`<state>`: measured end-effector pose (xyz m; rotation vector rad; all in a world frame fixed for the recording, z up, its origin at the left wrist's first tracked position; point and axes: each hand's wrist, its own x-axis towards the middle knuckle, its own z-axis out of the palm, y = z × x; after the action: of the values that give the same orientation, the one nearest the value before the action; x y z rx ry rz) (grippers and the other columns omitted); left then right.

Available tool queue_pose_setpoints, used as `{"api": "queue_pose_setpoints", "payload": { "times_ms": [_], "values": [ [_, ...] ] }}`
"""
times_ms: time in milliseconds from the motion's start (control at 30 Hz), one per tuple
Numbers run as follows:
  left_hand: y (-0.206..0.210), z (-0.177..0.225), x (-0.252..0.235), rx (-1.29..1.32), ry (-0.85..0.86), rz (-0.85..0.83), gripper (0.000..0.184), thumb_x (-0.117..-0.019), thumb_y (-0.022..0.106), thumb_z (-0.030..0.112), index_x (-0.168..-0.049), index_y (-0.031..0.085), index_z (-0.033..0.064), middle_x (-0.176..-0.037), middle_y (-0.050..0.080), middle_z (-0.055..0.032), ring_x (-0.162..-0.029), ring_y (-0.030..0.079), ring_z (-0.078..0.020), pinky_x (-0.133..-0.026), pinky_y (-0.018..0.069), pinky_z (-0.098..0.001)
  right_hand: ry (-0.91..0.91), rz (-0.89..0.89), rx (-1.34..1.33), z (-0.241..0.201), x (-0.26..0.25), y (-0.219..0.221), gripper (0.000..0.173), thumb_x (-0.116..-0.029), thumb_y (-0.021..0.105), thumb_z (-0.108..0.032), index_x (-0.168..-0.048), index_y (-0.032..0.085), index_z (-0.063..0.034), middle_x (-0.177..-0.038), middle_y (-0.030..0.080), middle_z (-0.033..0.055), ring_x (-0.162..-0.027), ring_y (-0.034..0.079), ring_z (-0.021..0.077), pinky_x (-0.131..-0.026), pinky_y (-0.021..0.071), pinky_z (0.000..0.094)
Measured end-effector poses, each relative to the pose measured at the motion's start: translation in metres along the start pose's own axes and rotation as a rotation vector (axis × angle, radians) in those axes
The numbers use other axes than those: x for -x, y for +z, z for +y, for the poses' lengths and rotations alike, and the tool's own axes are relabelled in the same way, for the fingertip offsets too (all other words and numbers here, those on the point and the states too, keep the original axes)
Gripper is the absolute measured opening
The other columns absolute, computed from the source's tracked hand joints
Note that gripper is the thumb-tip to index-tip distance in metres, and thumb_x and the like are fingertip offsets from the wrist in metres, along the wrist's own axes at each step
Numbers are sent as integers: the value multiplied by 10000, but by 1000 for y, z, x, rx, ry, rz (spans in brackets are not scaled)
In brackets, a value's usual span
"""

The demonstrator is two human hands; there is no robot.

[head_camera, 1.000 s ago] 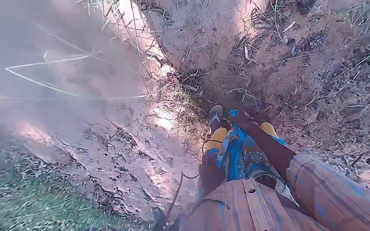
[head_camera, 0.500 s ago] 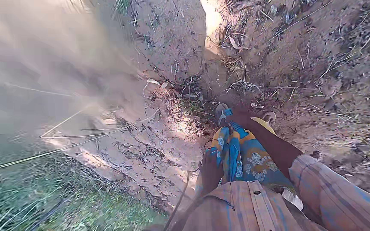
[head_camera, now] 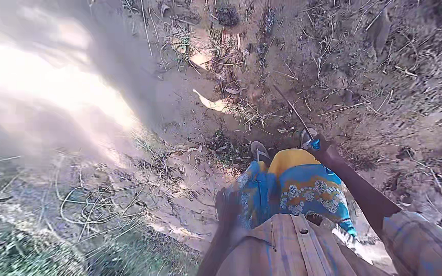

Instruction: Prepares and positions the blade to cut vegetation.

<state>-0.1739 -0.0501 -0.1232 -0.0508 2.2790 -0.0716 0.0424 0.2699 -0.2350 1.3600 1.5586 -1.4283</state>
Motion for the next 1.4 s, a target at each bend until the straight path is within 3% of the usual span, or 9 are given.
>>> {"api": "queue_pose_setpoints", "payload": {
  "times_ms": [167,333,667,833,967,1067,1133,1267,1400],
  "values": [
    [-38,65,-68,75,198,168,385,-1087,463,154,-1338,565,-119,-1451,498,-337,-1406,450,-411,-1190,332,-493,108,-35,-129,44,27,33,566,-1015,637,-277,-1470,453,6,-1145,660,280,-949,692,388,-873,537,545],
    [46,208,-117,91,467,-49,368,-1104,458,193,-1306,573,-93,-1245,628,-293,-1117,637,-373,-1004,486,-536,135,101,-318,62,36,57,427,-992,605,-177,-1343,540,58,-1040,672,263,-904,674,359,-836,518,526],
    [179,402,-74,-71,904,-471,412,-1118,418,258,-1344,571,-50,-1186,663,-231,-1047,652,-306,-942,508,-477,95,717,-1017,62,70,162,403,-902,598,-170,-1147,530,142,-724,631,-6,-591,624,23,-604,565,229],
    [249,452,-2,-24,638,-664,684,-1112,305,519,-1433,510,-49,-1483,499,-279,-1393,489,-355,-1130,409,-523,99,868,-1034,115,83,131,369,-909,586,-165,-1127,508,122,-734,617,-65,-609,615,-33,-624,558,187],
    [316,468,-32,19,486,-675,629,-1057,497,485,-1511,469,50,-1561,441,-204,-1426,448,-344,-1092,422,-614,99,898,-863,164,92,93,421,-910,609,-206,-1108,550,160,-743,631,31,-611,613,13,-619,544,225],
    [320,476,-11,50,322,-633,303,-1076,470,264,-1308,551,87,-1046,678,-85,-857,685,-176,-705,582,-368,81,840,-799,187,94,74,430,-911,598,-227,-1114,578,152,-752,642,94,-617,618,81,-617,535,288],
    [310,469,7,78,270,-588,190,-1106,397,248,-1107,521,104,-702,461,4,-486,448,-87,-437,421,-218,53,759,-830,198,89,63,447,-914,591,-237,-1169,571,130,-767,639,75,-614,611,69,-611,537,281],
    [269,454,-1,-268,525,-382,445,-1126,411,275,-1358,525,-88,-1285,575,-274,-1123,581,-327,-965,479,-490,-82,566,-903,215,60,36,483,-925,580,-266,-1264,550,77,-760,626,62,-593,607,78,-595,542,293],
    [241,468,-24,-645,786,-242,447,-1131,382,269,-1217,617,-100,-1208,631,-290,-1153,606,-386,-1009,444,-569,-135,330,-894,215,7,-4,345,-1019,572,-224,-1279,533,0,-777,597,122,-590,602,223,-584,527,445]
  ]
}}
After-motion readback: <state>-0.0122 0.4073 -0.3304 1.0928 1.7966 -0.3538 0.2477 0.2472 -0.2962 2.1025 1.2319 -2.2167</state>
